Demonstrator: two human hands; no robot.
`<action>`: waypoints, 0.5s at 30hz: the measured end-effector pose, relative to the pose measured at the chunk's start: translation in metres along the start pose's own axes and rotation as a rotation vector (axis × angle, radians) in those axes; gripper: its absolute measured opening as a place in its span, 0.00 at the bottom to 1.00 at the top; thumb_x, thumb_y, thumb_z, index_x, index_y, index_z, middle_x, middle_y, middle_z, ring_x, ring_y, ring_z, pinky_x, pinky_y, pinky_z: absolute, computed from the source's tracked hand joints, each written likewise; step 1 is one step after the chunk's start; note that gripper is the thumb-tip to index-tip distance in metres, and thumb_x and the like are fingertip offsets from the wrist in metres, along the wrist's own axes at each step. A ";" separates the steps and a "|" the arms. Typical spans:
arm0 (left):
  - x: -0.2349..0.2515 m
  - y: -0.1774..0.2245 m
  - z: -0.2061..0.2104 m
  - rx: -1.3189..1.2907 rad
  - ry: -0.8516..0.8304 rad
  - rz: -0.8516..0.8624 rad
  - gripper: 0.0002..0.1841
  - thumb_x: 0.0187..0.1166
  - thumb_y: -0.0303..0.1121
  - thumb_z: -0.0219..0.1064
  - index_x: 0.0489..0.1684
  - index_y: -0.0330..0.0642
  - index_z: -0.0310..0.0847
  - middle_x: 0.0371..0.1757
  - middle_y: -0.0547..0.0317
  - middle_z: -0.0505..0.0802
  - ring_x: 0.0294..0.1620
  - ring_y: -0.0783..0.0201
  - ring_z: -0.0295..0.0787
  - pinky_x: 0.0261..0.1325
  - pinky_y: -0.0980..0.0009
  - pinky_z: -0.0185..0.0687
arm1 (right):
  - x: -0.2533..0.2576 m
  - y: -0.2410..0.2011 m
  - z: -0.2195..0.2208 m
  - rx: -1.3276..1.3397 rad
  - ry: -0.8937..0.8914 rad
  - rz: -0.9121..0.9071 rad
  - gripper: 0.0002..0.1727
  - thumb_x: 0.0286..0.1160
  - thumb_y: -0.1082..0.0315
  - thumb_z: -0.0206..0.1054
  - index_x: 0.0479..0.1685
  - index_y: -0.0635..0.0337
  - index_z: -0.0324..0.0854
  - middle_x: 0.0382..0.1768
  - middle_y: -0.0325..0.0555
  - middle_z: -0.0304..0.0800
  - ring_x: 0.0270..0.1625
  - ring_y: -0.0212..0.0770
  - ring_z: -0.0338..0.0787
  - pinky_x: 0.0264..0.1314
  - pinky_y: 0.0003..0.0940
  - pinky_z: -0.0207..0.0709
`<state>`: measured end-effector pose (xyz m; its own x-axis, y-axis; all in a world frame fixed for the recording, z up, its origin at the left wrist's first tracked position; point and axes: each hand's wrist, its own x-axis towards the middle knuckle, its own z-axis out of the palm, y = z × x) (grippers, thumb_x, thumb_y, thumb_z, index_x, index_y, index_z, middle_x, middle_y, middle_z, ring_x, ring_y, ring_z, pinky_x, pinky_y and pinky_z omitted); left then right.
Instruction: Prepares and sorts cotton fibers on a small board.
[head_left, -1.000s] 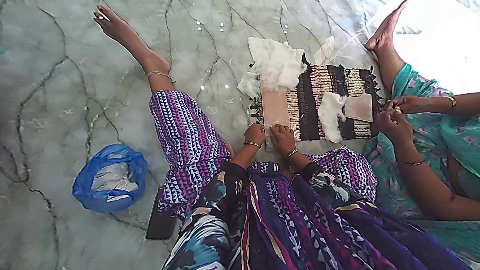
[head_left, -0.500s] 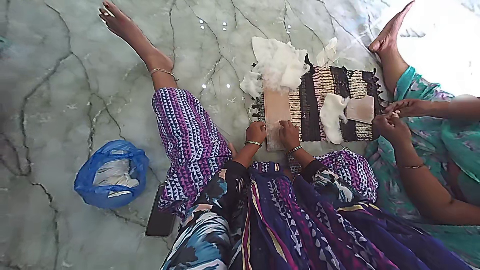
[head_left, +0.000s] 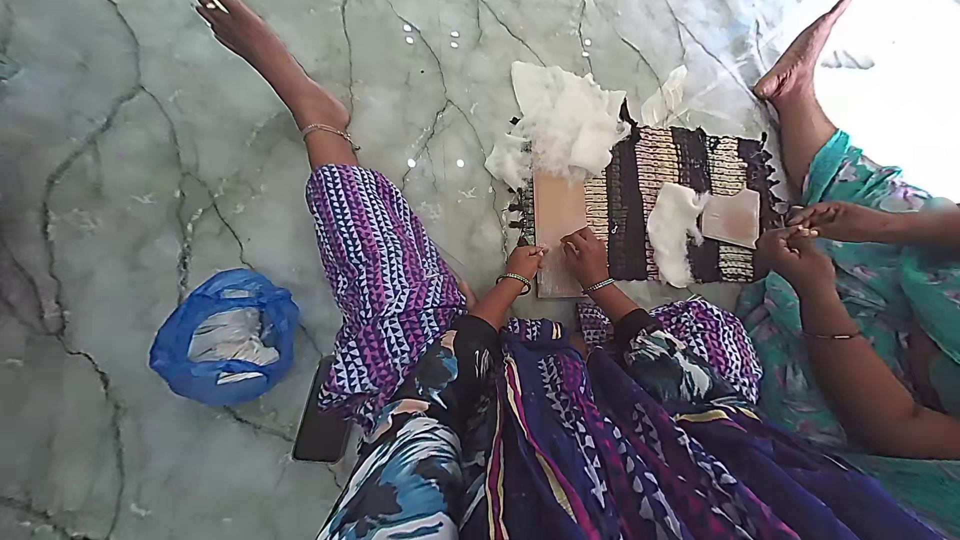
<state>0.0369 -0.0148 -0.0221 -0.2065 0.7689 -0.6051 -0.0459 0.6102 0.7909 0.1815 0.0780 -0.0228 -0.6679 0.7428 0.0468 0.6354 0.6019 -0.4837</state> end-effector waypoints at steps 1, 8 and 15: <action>0.000 0.000 0.000 0.002 0.000 0.000 0.17 0.92 0.27 0.52 0.69 0.31 0.82 0.52 0.41 0.91 0.50 0.55 0.85 0.63 0.58 0.76 | -0.002 0.001 0.002 -0.018 -0.011 -0.036 0.09 0.76 0.75 0.67 0.47 0.66 0.92 0.49 0.68 0.90 0.52 0.69 0.91 0.55 0.69 0.77; 0.000 -0.004 0.001 -0.033 0.018 0.006 0.17 0.91 0.27 0.53 0.70 0.30 0.81 0.53 0.40 0.91 0.50 0.56 0.84 0.60 0.59 0.77 | -0.012 -0.003 0.007 -0.195 -0.136 -0.155 0.14 0.79 0.75 0.63 0.52 0.59 0.94 0.53 0.65 0.91 0.55 0.68 0.89 0.57 0.68 0.74; -0.016 0.009 -0.015 0.324 0.098 0.000 0.21 0.94 0.38 0.48 0.63 0.33 0.85 0.61 0.35 0.90 0.68 0.39 0.85 0.73 0.38 0.72 | -0.029 -0.006 0.011 -0.305 -0.153 -0.107 0.21 0.83 0.59 0.60 0.70 0.54 0.86 0.69 0.64 0.85 0.70 0.70 0.84 0.63 0.73 0.71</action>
<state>0.0248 -0.0245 -0.0035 -0.3001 0.7563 -0.5813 0.2635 0.6514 0.7115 0.1928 0.0492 -0.0313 -0.7724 0.6322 -0.0600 0.6299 0.7507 -0.1990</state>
